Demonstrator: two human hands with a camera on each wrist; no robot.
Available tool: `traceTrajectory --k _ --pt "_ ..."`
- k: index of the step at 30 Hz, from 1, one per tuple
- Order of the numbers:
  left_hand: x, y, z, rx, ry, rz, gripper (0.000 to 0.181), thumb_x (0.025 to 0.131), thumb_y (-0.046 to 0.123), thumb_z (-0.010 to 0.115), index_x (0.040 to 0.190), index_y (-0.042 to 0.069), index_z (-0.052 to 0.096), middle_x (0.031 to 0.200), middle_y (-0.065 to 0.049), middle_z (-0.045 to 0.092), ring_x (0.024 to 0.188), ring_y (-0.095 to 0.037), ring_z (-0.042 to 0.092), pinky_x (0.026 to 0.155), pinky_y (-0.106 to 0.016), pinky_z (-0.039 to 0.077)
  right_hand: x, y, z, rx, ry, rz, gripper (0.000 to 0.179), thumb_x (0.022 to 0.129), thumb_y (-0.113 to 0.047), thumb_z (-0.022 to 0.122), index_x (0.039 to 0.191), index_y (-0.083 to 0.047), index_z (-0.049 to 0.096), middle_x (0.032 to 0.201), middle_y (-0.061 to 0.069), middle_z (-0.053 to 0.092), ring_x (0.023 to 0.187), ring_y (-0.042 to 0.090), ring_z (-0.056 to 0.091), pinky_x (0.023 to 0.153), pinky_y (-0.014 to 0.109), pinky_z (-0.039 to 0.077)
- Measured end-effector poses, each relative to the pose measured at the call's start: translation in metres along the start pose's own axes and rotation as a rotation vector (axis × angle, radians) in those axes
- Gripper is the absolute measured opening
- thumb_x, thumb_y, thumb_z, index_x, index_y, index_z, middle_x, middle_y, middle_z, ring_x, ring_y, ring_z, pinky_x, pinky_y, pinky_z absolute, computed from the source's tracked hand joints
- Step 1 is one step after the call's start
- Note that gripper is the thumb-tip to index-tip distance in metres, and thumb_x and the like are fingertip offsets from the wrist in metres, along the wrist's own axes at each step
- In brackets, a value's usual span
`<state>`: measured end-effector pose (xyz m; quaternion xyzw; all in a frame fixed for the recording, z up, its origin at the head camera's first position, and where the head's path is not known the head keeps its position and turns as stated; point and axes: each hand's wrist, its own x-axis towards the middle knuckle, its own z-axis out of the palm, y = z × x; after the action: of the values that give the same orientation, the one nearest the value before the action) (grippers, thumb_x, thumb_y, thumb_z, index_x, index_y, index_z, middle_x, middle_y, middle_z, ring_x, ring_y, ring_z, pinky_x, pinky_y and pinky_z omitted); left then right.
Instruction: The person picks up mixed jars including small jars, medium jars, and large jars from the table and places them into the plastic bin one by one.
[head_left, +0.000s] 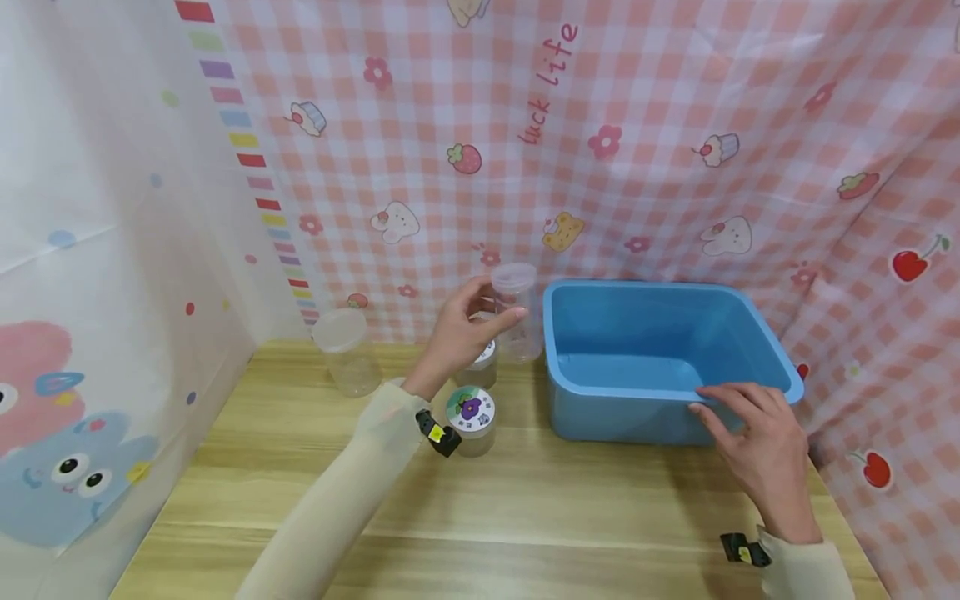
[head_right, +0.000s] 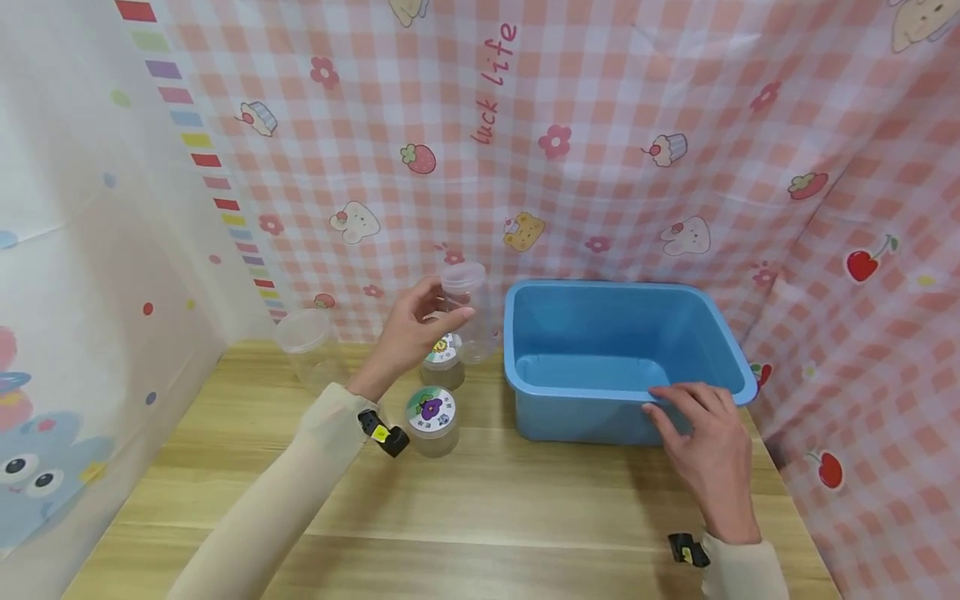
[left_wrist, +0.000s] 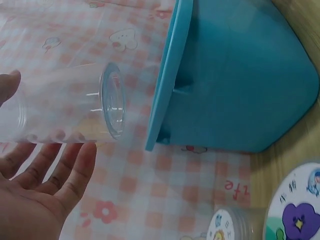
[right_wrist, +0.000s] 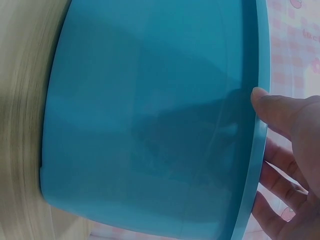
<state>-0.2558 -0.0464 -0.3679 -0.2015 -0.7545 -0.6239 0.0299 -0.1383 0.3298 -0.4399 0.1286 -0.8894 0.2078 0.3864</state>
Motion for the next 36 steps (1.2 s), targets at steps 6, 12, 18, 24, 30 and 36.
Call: traceTrajectory --k 6,12,18,24,30,36 --pt "0.012 0.003 0.014 -0.003 -0.025 -0.021 0.045 0.093 0.035 0.077 0.134 0.026 0.06 0.117 -0.006 0.067 0.105 -0.023 0.067 0.086 -0.039 0.061 0.001 0.001 -0.001 -0.008 -0.012 0.011 0.043 0.067 -0.002 0.092 0.107 -0.01 0.079 0.101 0.013 0.072 0.096 0.033 0.058 0.08 0.037 0.041" --pt "0.022 0.008 0.029 0.002 -0.039 -0.088 0.051 0.09 0.048 0.076 0.132 0.024 0.06 0.118 -0.002 0.065 0.103 -0.019 0.065 0.074 -0.036 0.063 0.0 0.001 -0.001 -0.012 -0.014 0.018 0.043 0.067 -0.002 0.092 0.107 -0.01 0.079 0.101 0.013 0.071 0.096 0.033 0.057 0.079 0.036 0.04" --pt "0.03 0.013 0.041 0.032 -0.05 -0.128 0.054 0.091 0.049 0.075 0.131 0.017 0.059 0.116 -0.004 0.064 0.099 -0.019 0.065 0.075 -0.032 0.061 -0.001 0.001 -0.001 -0.011 -0.011 0.019 0.043 0.067 -0.002 0.092 0.107 -0.01 0.079 0.101 0.013 0.071 0.095 0.033 0.057 0.078 0.035 0.04" --pt "0.037 0.016 0.053 0.039 -0.036 -0.199 0.058 0.088 0.055 0.076 0.128 0.015 0.062 0.114 -0.004 0.067 0.092 -0.02 0.072 0.074 -0.035 0.064 0.0 0.001 -0.002 -0.006 -0.005 0.017 0.044 0.066 -0.001 0.092 0.107 -0.01 0.079 0.101 0.013 0.071 0.096 0.033 0.057 0.079 0.037 0.04" --pt "0.039 0.018 0.062 -0.007 -0.052 -0.328 0.069 0.086 0.062 0.074 0.133 0.014 0.059 0.116 -0.007 0.067 0.085 -0.023 0.075 0.079 -0.043 0.065 0.0 0.001 -0.002 -0.008 -0.003 0.014 0.043 0.067 -0.002 0.092 0.108 -0.011 0.08 0.101 0.013 0.071 0.095 0.033 0.057 0.079 0.038 0.041" --pt "0.039 0.015 0.064 -0.003 -0.051 -0.369 0.075 0.09 0.059 0.071 0.142 0.008 0.052 0.116 -0.009 0.068 0.089 -0.025 0.076 0.078 -0.039 0.065 0.0 0.001 -0.001 0.0 -0.007 0.012 0.04 0.07 -0.004 0.092 0.108 -0.01 0.079 0.101 0.013 0.071 0.096 0.033 0.057 0.082 0.04 0.041"
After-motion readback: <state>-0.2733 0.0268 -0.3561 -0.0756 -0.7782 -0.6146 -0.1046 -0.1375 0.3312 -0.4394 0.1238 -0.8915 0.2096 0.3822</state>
